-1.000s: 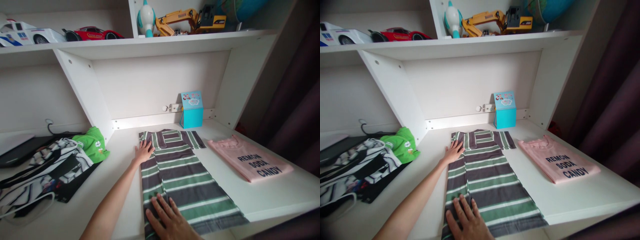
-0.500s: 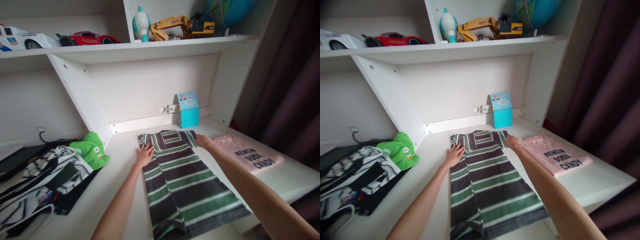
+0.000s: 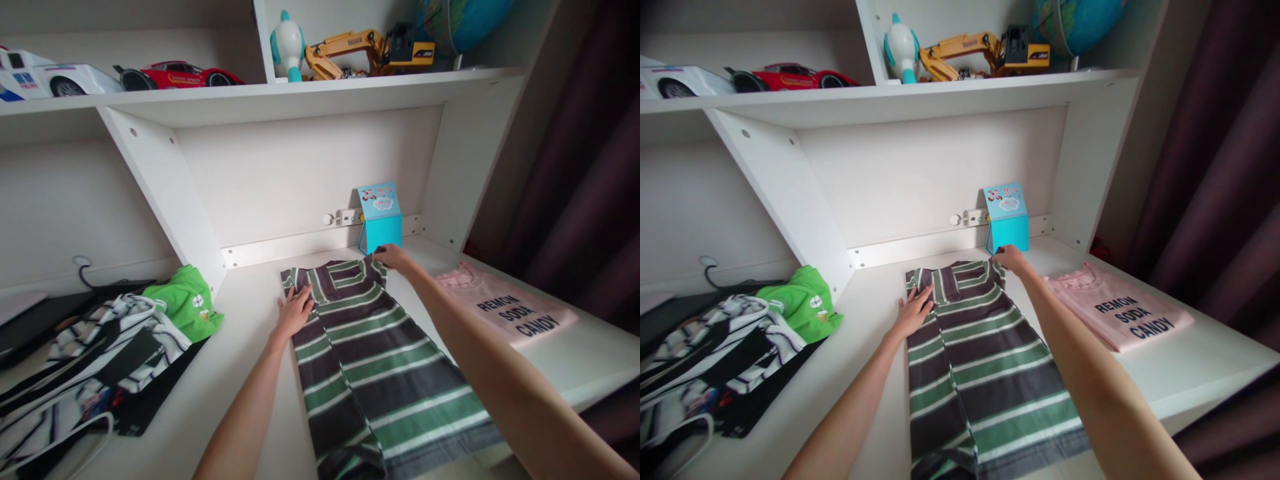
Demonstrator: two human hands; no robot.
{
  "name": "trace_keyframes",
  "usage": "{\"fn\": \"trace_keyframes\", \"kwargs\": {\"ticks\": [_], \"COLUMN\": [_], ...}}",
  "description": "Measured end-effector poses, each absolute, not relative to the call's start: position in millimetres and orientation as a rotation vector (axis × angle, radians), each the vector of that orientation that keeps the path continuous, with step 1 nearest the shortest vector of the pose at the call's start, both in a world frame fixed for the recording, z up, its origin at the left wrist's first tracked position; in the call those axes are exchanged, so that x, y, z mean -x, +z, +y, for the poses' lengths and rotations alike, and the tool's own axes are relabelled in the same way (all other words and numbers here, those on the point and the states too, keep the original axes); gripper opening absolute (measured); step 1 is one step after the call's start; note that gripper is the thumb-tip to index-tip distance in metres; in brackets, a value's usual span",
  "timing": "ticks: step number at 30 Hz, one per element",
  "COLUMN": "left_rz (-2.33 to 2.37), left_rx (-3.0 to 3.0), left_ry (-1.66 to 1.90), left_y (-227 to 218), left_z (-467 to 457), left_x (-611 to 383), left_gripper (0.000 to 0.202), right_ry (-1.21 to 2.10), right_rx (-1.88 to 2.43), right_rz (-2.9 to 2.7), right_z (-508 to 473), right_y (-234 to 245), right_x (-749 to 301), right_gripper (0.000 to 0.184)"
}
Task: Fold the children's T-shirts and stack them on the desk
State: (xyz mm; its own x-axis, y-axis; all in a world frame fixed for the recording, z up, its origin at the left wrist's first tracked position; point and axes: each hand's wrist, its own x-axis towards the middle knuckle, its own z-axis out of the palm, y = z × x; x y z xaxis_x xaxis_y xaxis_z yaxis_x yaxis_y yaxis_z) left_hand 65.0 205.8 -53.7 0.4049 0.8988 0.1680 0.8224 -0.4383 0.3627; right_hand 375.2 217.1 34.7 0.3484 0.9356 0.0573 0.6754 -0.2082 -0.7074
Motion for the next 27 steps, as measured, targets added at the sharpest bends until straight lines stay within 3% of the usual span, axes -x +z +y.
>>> {"fn": "trace_keyframes", "kwargs": {"ticks": [4,10,13,17,23,25,27], "left_rz": [1.511,1.494,1.494,1.549,1.572,1.584,1.599], "left_rx": [-2.301,-2.153,-2.167,-2.239,-2.293,-2.307,-2.316], "left_ry": [0.623,0.728,0.723,0.659,0.593,0.573,0.557], "left_y": [-51.8,-50.5,-50.2,-48.7,-48.6,-49.2,-49.4], "left_z": [203.9,205.5,207.1,206.9,205.5,205.7,205.6], "left_x": [-63.4,-58.6,-58.4,-61.3,-65.7,-66.3,-66.4], "left_gripper": [0.054,0.058,0.049,0.04,0.041,0.042,0.044], "right_ry": [0.362,0.334,0.307,0.277,0.554,0.396,0.186], "right_rx": [1.935,1.838,1.777,1.827,1.957,1.937,1.97], "right_rz": [-1.691,-2.101,-2.242,-2.293,-2.26,-2.262,-2.267], "right_z": [226.4,187.4,150.1,93.0,27.6,10.0,-10.5], "right_y": [47.0,20.7,13.7,8.1,-8.7,-13.4,-15.4], "right_x": [-288.5,-194.9,-217.5,-299.9,-378.6,-372.3,-354.0], "right_gripper": [0.028,0.039,0.048,0.048,0.023,0.019,0.027]}}
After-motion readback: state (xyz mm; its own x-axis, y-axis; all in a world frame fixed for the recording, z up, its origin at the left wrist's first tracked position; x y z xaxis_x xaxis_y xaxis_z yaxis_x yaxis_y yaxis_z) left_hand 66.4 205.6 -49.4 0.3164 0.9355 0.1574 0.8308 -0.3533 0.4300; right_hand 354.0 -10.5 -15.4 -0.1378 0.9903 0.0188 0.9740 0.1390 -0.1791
